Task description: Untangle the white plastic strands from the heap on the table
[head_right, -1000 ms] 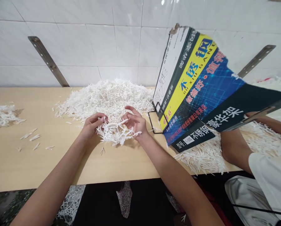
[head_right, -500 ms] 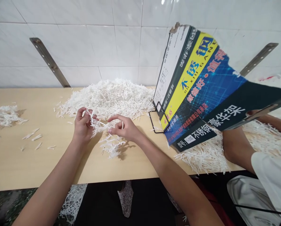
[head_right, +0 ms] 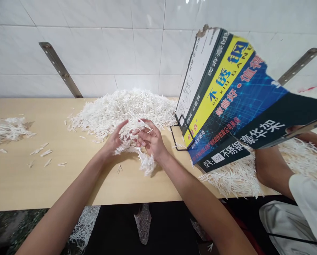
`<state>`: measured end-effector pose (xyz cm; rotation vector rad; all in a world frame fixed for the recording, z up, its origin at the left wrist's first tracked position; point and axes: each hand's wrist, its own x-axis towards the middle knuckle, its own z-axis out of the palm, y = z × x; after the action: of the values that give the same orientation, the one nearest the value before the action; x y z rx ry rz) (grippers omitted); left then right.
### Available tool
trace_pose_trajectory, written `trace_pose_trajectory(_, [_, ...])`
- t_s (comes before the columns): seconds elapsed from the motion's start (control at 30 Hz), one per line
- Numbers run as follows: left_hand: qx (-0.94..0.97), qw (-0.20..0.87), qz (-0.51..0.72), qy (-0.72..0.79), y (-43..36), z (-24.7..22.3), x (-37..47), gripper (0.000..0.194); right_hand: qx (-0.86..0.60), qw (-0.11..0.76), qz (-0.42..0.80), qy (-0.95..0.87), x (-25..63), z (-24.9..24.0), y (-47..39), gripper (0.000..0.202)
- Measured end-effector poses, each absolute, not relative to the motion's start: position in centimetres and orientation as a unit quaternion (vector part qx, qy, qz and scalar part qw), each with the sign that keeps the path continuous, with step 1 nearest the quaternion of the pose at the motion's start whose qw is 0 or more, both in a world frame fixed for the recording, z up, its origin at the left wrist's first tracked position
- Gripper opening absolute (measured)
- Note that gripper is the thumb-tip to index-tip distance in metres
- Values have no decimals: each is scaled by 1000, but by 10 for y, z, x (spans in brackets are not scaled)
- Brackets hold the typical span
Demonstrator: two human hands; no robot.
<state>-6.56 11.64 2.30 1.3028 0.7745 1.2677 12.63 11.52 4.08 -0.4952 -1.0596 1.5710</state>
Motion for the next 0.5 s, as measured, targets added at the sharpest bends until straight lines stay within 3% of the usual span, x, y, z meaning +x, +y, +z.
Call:
trace_pose_trajectory(0.1, [594, 555, 470, 343, 111, 26, -60, 71, -204, 554, 671, -449, 127, 43, 114, 52])
trace_pose_trajectory(0.23, [558, 583, 471, 358, 112, 33, -69, 61, -204, 537, 680, -455, 131, 44, 113, 59])
trace_pose_trajectory(0.5, [464, 709, 497, 189, 111, 33, -84, 60, -186, 442, 750, -455, 129, 47, 109, 67])
